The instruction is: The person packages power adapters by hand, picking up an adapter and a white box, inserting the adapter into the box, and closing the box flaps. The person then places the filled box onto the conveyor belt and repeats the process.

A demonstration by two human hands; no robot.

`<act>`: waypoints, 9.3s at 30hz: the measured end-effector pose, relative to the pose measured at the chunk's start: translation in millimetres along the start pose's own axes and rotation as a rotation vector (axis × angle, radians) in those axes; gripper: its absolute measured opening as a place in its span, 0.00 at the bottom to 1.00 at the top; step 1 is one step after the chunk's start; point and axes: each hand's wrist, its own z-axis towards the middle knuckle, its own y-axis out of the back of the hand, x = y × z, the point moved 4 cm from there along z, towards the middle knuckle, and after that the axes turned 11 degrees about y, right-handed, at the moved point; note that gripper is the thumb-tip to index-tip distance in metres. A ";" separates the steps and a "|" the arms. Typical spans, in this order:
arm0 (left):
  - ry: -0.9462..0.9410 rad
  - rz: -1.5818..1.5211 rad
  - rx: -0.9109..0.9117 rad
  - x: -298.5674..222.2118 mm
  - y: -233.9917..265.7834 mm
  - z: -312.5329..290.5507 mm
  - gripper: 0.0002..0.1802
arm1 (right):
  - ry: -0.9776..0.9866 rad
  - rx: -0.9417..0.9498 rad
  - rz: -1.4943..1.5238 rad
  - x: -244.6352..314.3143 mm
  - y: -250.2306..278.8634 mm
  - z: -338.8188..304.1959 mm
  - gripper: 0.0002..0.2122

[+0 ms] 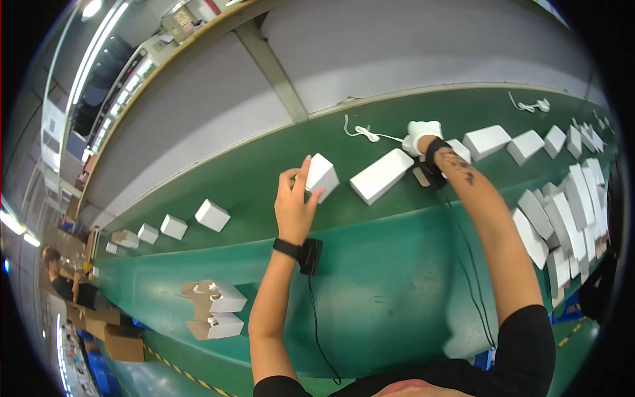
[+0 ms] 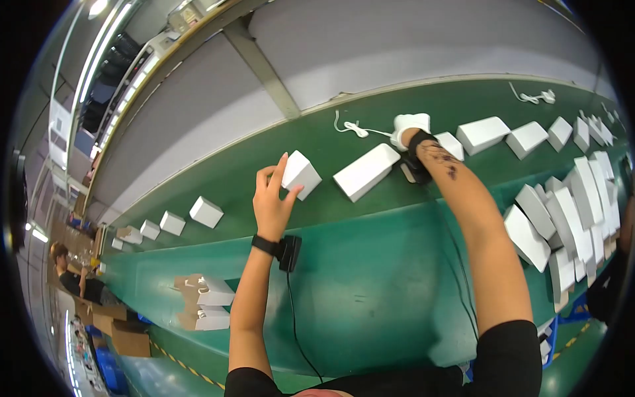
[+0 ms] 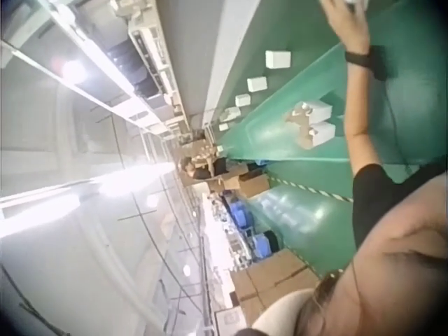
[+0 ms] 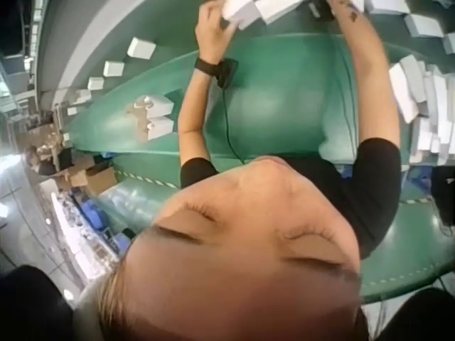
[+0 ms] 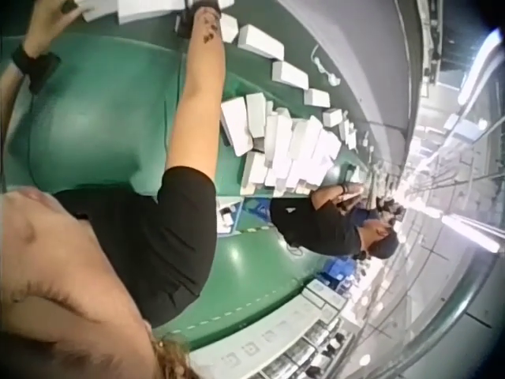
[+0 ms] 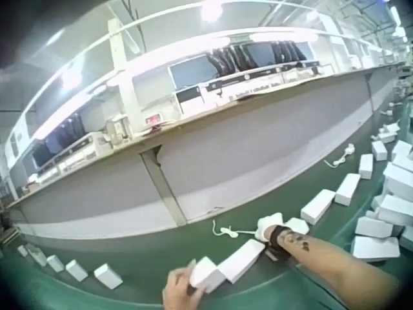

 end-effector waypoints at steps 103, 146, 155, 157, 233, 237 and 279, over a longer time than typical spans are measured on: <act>0.078 -0.869 0.497 -190.3 -132.8 -95.8 0.25 | 0.501 -0.475 0.913 -74.0 -72.9 -239.0 0.35; 0.285 -0.922 0.813 -238.1 -198.7 -107.6 0.40 | 0.853 -0.082 0.484 -122.6 -0.8 -232.1 0.26; 0.120 -0.857 0.649 -247.8 -185.5 -95.0 0.43 | 1.056 -0.226 0.432 -119.2 5.4 -222.6 0.30; 0.194 -0.777 0.663 -242.5 -167.9 -87.3 0.42 | 1.116 -0.307 0.392 -114.2 4.7 -221.4 0.30; -0.848 -0.575 0.589 -498.2 -241.2 -83.6 0.46 | -0.371 -0.336 -0.298 -490.9 126.6 -356.3 0.26; -0.637 -0.715 0.508 -450.1 -238.4 -77.6 0.30 | -0.213 -0.296 -0.153 -408.4 148.0 -267.9 0.26; 0.038 -1.354 1.267 -370.2 -302.5 -168.2 0.13 | 0.498 -0.694 0.352 -401.0 33.3 40.2 0.12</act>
